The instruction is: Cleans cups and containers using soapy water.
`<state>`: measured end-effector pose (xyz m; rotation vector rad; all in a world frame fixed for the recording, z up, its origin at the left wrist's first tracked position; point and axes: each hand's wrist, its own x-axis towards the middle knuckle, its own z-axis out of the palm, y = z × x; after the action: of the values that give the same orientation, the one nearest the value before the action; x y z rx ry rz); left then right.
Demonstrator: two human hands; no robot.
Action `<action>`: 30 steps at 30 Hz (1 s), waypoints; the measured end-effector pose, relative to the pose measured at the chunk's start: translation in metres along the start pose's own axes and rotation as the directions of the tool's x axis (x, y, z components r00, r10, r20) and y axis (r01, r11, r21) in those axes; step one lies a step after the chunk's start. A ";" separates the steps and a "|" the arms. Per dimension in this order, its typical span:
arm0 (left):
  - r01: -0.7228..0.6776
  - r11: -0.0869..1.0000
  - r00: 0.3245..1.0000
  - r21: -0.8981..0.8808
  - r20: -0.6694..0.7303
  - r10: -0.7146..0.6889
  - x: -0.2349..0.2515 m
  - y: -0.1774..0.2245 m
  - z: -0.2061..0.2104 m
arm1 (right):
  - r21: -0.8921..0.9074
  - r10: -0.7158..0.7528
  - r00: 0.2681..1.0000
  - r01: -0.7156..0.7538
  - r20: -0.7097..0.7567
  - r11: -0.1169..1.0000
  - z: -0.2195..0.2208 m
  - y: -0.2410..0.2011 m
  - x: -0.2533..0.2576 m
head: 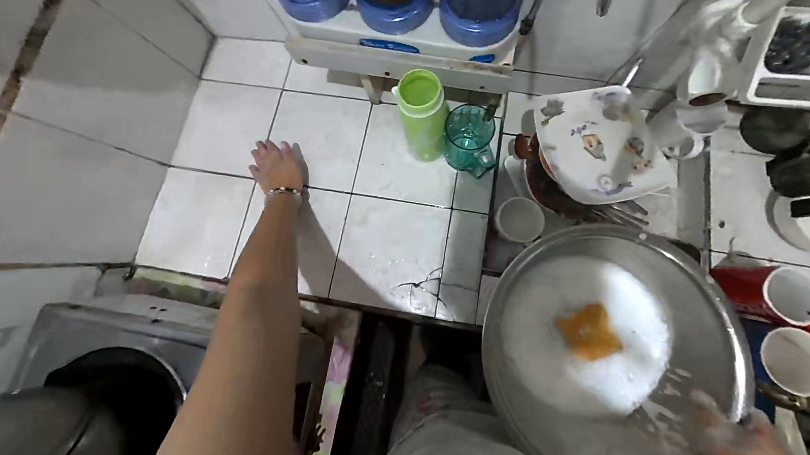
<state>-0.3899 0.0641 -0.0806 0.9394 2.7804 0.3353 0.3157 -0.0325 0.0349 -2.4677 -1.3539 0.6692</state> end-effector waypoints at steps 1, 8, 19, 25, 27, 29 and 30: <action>-0.106 0.994 0.994 0.000 0.010 0.106 0.000 0.005 0.005 | 0.015 0.007 1.000 -0.007 -0.020 1.000 -0.001 0.006 0.006; -0.650 0.756 0.739 -0.076 0.169 0.652 -0.087 0.088 0.053 | 0.026 -0.011 0.999 0.013 -0.051 1.000 -0.018 0.021 0.045; -0.279 0.805 0.942 -0.523 0.016 0.336 -0.229 0.129 0.034 | 0.072 -0.001 1.000 0.000 0.007 0.997 -0.027 0.013 0.053; 0.213 0.977 0.976 -0.016 -0.045 -0.214 -0.193 0.056 0.029 | 0.035 0.019 0.999 -0.020 0.036 0.999 -0.030 0.009 0.055; -0.044 0.997 0.999 -0.056 -0.001 0.044 -0.218 0.096 0.049 | 0.017 -0.005 0.999 0.004 0.050 1.000 -0.031 0.006 0.060; -0.342 0.926 0.932 -0.157 0.071 0.356 -0.249 0.140 0.077 | 0.012 0.017 0.995 -0.018 0.097 1.000 -0.034 0.004 0.062; -0.445 0.862 0.869 -0.243 0.115 0.481 -0.266 0.160 0.088 | 0.014 0.025 0.991 -0.028 0.131 1.000 -0.037 0.005 0.065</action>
<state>-0.0683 0.0381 -0.0940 1.5007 2.2770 0.5731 0.3676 0.0200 0.0469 -2.4715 -1.3573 0.8582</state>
